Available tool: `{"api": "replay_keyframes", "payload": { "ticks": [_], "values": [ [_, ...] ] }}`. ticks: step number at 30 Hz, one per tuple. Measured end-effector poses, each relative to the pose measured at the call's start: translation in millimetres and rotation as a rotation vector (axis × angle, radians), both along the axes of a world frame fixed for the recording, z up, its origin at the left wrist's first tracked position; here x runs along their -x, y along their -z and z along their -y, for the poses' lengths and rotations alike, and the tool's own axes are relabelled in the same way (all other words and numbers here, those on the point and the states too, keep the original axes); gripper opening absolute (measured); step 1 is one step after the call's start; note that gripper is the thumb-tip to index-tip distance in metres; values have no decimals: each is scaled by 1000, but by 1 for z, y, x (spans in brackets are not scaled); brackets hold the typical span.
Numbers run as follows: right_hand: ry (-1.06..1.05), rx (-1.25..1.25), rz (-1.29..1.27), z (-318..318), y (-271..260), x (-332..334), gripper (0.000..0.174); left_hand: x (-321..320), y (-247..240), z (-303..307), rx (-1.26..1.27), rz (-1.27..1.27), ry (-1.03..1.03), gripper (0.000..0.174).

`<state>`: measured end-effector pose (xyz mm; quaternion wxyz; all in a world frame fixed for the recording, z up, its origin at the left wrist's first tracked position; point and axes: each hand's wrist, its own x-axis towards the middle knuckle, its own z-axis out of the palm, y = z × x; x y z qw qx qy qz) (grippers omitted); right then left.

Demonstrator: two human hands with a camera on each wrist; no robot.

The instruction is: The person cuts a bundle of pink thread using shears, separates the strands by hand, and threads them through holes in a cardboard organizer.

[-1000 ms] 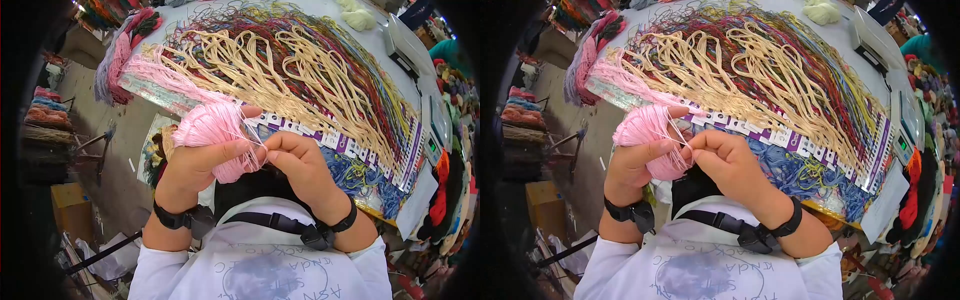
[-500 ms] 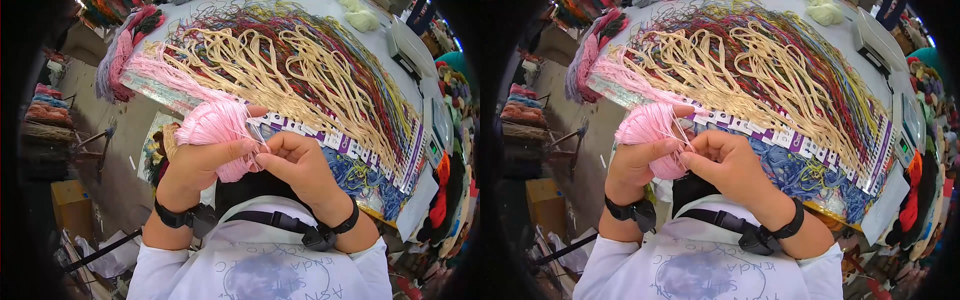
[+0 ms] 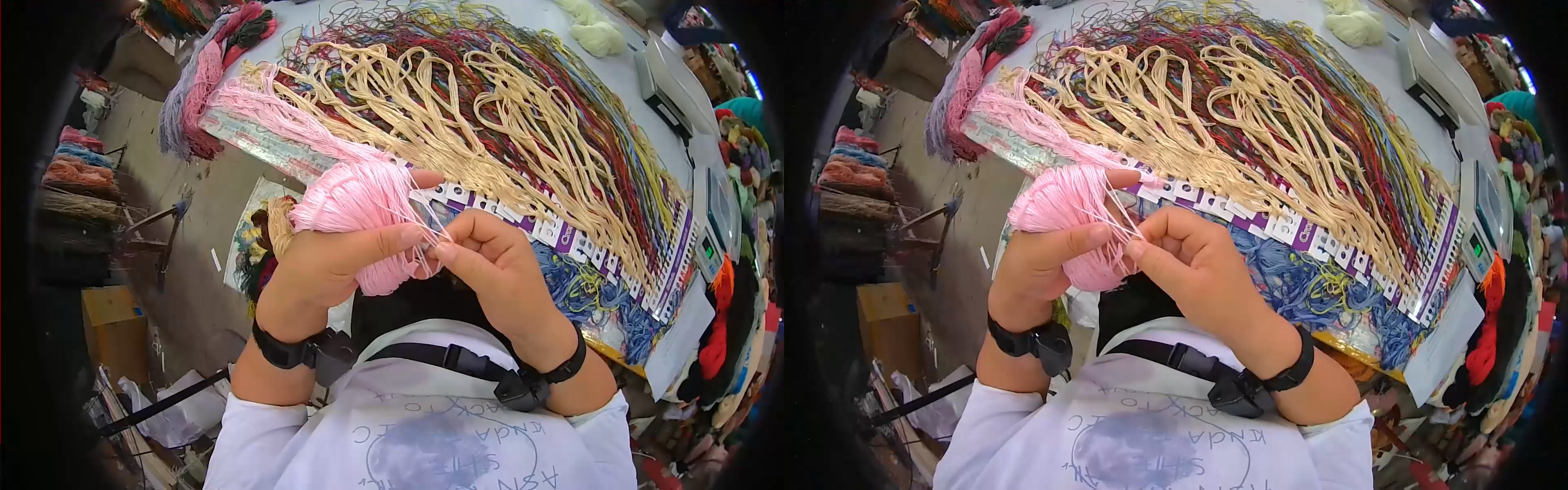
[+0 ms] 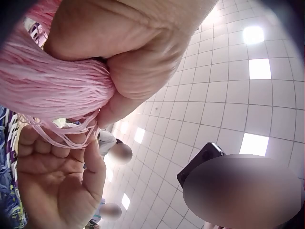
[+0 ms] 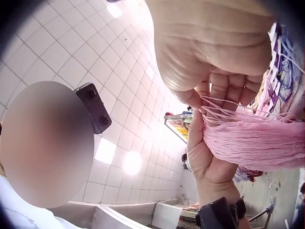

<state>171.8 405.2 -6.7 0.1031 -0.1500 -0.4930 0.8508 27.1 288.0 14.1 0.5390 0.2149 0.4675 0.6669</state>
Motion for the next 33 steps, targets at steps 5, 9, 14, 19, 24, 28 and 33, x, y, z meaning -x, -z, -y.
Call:
{"api": "replay_keyframes", "payload": {
  "ticks": [5, 9, 14, 19, 24, 28, 33],
  "values": [
    [-11, 5, -34, -3, 4, -1, 10, -1, -2, 0, -3, -76, -14, 53],
    [-10, 17, -32, -2, 1, -1, 10, -2, -5, 1, 16, -56, -25, 53],
    [-10, 11, -47, -2, 1, -2, 9, -3, -6, 1, 6, -30, -20, 53],
    [-6, 23, -30, -1, 1, -2, 11, -2, -6, 2, 46, -71, -11, 52],
    [-8, -153, 61, 4, 0, 0, 17, -4, 0, 2, 13, -51, -17, 52],
    [20, -316, 141, 8, -8, 3, 16, -6, 5, 1, -25, -30, -72, 47],
    [69, -655, 210, 8, -9, 4, 19, -6, 4, 1, -41, 7, -127, 43]
  ]
}}
